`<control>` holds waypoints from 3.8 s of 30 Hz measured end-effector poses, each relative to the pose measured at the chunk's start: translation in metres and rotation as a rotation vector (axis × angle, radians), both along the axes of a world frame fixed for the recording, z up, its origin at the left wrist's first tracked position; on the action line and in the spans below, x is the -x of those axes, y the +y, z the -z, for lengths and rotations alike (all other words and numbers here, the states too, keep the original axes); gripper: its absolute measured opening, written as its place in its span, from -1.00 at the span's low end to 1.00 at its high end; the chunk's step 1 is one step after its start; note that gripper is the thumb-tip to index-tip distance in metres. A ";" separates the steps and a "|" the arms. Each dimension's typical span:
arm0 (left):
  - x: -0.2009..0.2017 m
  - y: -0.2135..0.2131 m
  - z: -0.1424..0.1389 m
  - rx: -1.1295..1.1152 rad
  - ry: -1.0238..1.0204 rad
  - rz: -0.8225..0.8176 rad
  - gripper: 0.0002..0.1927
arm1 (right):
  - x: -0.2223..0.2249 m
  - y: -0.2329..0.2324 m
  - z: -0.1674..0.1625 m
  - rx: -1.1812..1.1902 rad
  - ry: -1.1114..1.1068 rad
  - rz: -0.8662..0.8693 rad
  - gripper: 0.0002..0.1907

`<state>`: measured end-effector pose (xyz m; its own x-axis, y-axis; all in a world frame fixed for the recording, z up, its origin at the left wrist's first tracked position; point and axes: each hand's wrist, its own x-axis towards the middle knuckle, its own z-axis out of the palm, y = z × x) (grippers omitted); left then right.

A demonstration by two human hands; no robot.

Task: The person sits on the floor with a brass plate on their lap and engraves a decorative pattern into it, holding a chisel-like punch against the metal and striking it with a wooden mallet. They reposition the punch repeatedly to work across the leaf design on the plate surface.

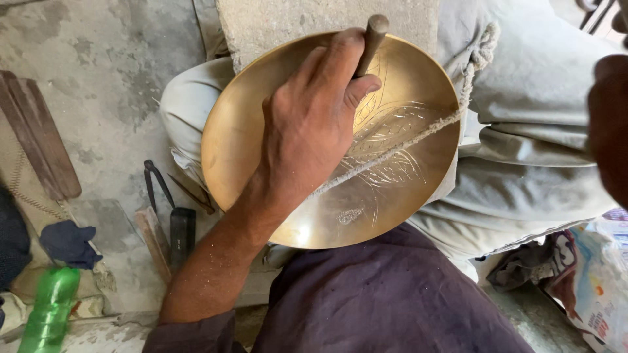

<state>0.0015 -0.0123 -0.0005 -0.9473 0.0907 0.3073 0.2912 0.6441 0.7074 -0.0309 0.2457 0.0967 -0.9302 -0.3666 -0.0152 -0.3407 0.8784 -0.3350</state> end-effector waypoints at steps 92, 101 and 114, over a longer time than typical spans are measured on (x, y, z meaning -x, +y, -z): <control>0.022 0.011 0.010 -0.431 0.020 -0.348 -0.85 | 0.066 -0.087 -0.132 -0.542 0.664 -0.677 -0.58; 0.016 0.010 0.023 -0.060 -0.109 -0.385 -0.68 | 0.069 -0.058 -0.109 -0.169 0.218 -0.466 -0.51; 0.006 0.015 0.035 -0.020 0.041 -0.417 -0.95 | 0.074 -0.066 -0.102 -0.179 0.202 -0.507 -0.59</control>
<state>-0.0043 0.0022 -0.0355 -0.8883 -0.3046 0.3438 0.0364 0.6994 0.7138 -0.1047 0.1798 0.1991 -0.6293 -0.7760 0.0418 -0.7763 0.6252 -0.0800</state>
